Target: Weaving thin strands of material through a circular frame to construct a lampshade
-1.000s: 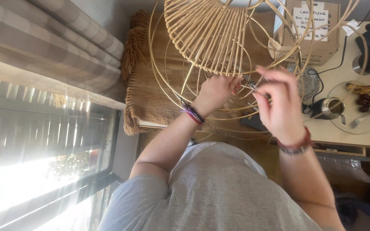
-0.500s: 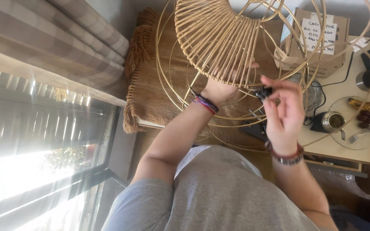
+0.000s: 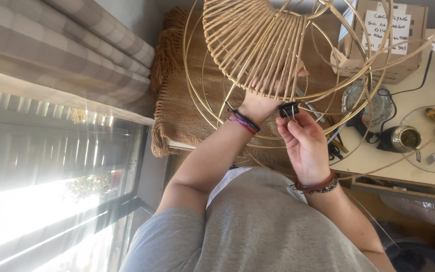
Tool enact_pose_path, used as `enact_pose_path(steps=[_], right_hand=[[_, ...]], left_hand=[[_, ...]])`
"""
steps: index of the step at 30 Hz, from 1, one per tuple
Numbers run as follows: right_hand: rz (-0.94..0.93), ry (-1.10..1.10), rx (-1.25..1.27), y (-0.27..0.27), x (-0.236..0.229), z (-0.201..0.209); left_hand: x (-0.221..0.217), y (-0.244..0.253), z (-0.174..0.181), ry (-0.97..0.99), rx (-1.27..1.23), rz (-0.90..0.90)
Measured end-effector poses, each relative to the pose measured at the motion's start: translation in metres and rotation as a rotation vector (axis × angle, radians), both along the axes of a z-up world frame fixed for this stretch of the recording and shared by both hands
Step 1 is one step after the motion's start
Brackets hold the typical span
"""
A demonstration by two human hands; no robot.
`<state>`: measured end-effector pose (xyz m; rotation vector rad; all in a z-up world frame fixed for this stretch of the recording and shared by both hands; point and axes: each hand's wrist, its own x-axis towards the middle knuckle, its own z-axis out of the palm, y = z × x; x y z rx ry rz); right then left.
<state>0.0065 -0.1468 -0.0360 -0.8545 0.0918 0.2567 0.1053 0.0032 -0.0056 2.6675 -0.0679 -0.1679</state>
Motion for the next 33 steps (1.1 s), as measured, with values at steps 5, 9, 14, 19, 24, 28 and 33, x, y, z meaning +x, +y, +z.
enact_pose_path(steps=[5, 9, 14, 19, 24, 28, 33], right_hand=[[-0.068, 0.001, 0.031, 0.008, 0.001, 0.002], [-0.11, 0.025, 0.064, 0.014, 0.002, 0.002], [-0.144, 0.038, 0.112, 0.027, 0.004, 0.023], [-0.116, 0.021, 0.103, 0.035, 0.001, 0.057], [0.194, -0.267, -0.332, -0.006, -0.02, 0.069], [0.059, -0.453, -0.594, -0.062, -0.037, 0.073], [-0.316, -0.492, -0.865, -0.131, -0.026, 0.051]], left_hand=[[-0.009, -0.001, 0.004, -0.006, 0.014, -0.018], [-0.01, 0.0, 0.006, -0.021, 0.027, -0.028], [-0.012, 0.005, 0.01, -0.034, 0.045, -0.043], [-0.026, 0.016, 0.012, -0.063, 0.043, -0.091], [-0.048, 0.036, 0.013, -0.136, 0.028, -0.157], [-0.076, 0.026, 0.013, -0.2, -0.031, -0.227], [-0.128, -0.007, 0.01, -0.277, 0.046, -0.34]])
